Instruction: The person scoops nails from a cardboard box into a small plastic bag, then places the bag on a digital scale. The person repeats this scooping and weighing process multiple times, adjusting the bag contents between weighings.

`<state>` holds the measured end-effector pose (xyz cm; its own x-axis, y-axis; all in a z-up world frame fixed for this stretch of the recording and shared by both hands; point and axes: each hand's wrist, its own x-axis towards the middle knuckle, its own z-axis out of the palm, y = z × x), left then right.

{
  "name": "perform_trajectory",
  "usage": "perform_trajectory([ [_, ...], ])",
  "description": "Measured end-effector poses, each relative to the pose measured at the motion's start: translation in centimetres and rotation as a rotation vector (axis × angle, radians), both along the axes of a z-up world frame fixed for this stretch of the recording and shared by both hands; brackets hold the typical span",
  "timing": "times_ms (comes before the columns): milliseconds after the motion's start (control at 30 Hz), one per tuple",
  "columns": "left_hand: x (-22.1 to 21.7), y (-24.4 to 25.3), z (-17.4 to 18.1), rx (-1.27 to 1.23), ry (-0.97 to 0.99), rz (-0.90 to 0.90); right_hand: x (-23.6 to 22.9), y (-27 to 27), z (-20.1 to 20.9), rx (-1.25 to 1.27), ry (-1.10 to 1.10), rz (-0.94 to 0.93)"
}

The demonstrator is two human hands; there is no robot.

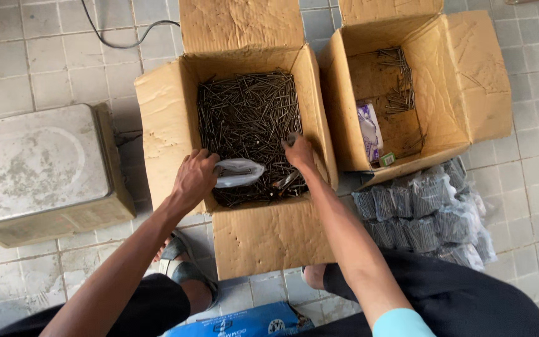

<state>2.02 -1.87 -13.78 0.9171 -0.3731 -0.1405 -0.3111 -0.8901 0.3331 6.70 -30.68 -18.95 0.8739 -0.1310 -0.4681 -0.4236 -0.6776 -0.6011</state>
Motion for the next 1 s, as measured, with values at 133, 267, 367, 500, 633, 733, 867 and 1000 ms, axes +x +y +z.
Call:
perform_trajectory([
  [133,0.2,0.2,-0.5,-0.045,-0.013,-0.019,3.0,0.4,-1.7,0.009,-0.177,-0.138],
  [267,0.7,0.7,-0.1,-0.119,0.015,-0.023,4.5,1.2,-2.9,-0.016,-0.221,-0.258],
  [367,0.3,1.0,0.3,-0.146,0.051,-0.006,3.1,2.6,-3.2,-0.027,-0.240,-0.310],
  [500,0.5,1.6,0.2,-0.181,0.047,0.002,1.5,2.1,-2.3,0.128,-0.035,-0.102],
  [633,0.2,1.2,-1.1,-0.177,0.025,0.001,-0.4,2.5,-2.4,0.075,0.053,0.119],
  [733,0.0,0.8,-1.3,-0.176,0.036,-0.011,-1.1,3.4,-2.1,0.101,0.039,0.147],
  [867,0.2,0.8,-1.2,-0.158,0.054,-0.022,-0.8,4.5,-1.8,-0.077,-0.240,0.321],
  [1000,0.3,0.7,-0.8,-0.182,0.050,-0.034,0.3,4.7,-2.4,-0.151,-0.259,0.549],
])
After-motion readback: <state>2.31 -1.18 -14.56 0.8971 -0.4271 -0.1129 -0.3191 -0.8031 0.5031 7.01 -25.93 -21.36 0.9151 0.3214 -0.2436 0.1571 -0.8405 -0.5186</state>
